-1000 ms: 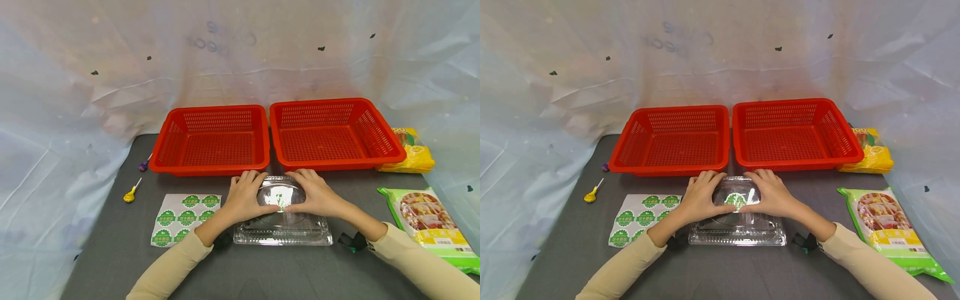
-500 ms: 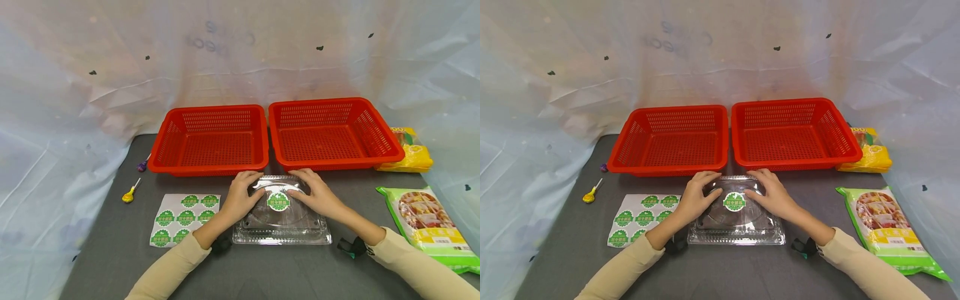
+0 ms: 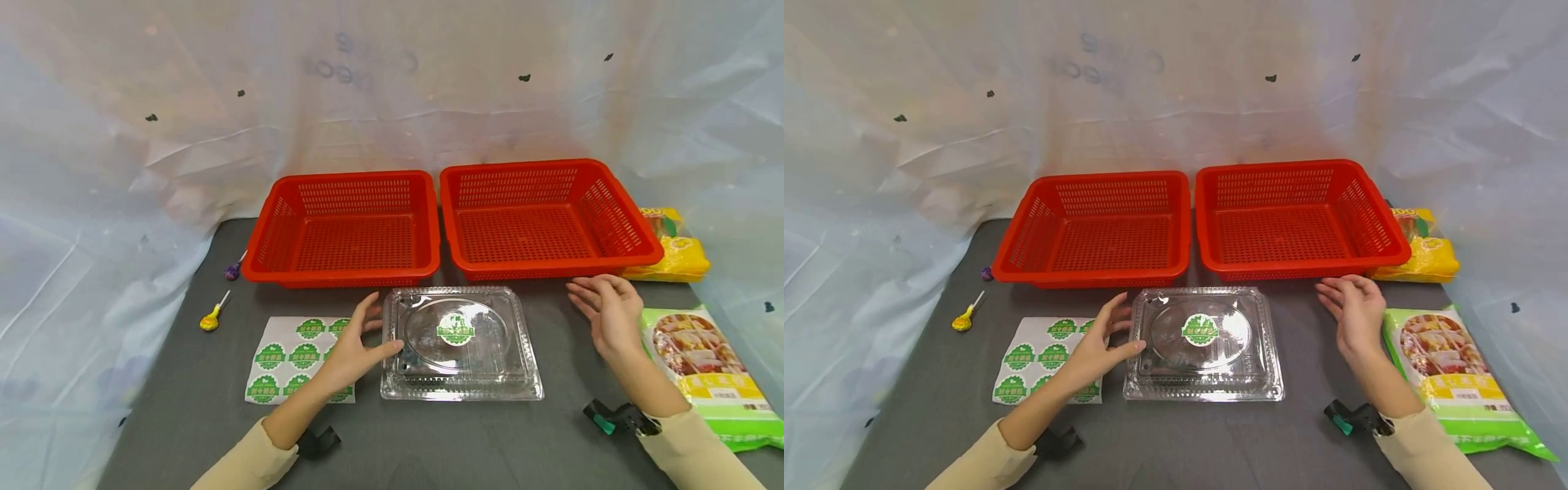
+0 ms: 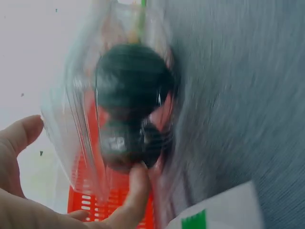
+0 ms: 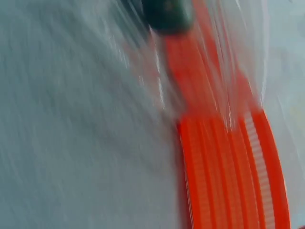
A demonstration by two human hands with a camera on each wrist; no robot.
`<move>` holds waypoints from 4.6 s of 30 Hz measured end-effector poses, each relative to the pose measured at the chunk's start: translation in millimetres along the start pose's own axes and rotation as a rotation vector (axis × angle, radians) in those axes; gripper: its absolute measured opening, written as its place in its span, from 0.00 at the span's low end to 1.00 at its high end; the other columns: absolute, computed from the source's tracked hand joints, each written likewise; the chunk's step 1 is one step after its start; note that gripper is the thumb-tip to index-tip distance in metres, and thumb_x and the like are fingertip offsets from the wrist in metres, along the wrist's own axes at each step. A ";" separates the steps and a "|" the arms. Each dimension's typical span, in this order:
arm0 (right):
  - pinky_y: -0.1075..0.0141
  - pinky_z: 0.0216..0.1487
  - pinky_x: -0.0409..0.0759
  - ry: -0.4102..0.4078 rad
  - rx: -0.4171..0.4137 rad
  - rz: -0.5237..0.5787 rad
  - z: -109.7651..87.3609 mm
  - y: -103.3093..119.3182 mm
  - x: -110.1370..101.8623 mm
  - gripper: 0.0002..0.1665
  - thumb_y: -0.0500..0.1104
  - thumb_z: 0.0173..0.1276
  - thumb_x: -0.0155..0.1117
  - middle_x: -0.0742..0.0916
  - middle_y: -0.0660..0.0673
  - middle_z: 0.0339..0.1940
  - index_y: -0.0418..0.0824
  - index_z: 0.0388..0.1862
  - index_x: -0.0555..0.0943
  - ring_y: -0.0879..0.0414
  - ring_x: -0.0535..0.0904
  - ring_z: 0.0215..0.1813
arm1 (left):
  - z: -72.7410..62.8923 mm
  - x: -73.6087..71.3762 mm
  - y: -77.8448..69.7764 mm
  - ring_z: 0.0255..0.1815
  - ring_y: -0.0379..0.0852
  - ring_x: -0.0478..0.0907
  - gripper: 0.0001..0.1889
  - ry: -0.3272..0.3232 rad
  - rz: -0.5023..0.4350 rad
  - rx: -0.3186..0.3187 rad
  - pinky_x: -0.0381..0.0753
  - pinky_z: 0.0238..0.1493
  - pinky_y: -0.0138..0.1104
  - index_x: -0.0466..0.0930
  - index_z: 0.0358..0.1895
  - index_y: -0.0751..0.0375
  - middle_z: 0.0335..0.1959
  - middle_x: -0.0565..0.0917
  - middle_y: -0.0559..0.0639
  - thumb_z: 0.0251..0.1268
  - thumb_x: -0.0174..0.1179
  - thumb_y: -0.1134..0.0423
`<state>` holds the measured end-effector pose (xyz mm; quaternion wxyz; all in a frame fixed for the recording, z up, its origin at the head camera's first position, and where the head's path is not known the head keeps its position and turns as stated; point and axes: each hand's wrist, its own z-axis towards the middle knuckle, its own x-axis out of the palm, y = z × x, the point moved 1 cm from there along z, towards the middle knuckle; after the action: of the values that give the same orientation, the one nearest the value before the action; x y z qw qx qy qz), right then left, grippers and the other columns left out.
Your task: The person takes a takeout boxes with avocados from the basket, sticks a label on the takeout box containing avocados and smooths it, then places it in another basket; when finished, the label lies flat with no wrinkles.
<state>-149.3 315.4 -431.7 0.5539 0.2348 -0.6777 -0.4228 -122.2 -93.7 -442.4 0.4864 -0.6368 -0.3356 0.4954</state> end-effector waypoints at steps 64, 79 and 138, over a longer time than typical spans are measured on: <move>0.67 0.36 0.85 -0.371 -0.284 0.128 36.6 0.2 -26.3 0.48 0.13 0.49 0.67 0.65 0.44 0.54 0.37 0.67 0.65 0.51 0.77 0.33 | 275.8 77.8 -141.0 0.45 0.48 0.80 0.53 0.356 -0.260 -0.061 0.86 0.39 0.45 0.40 0.82 0.39 0.60 0.71 0.56 0.62 0.69 0.67; 0.67 0.37 0.85 -0.366 -0.290 0.109 40.3 0.3 -18.2 0.47 0.15 0.50 0.69 0.67 0.42 0.57 0.38 0.68 0.65 0.49 0.79 0.38 | 300.8 94.5 -111.3 0.18 0.51 0.75 0.52 0.364 -0.391 -0.218 0.86 0.37 0.48 0.38 0.81 0.37 0.31 0.74 0.60 0.65 0.64 0.72; 0.67 0.35 0.85 -0.379 -0.300 0.119 39.3 3.5 -17.0 0.48 0.14 0.49 0.68 0.67 0.42 0.57 0.38 0.68 0.65 0.52 0.75 0.32 | 280.7 78.8 -155.6 0.67 0.50 0.69 0.37 0.136 -0.243 -0.192 0.73 0.63 0.49 0.54 0.78 0.52 0.71 0.67 0.49 0.71 0.61 0.58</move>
<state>-181.4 342.9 -439.3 0.4695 0.0262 -0.7118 -0.5217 -360.1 105.4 -328.4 0.5012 -0.6672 -0.4221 0.3542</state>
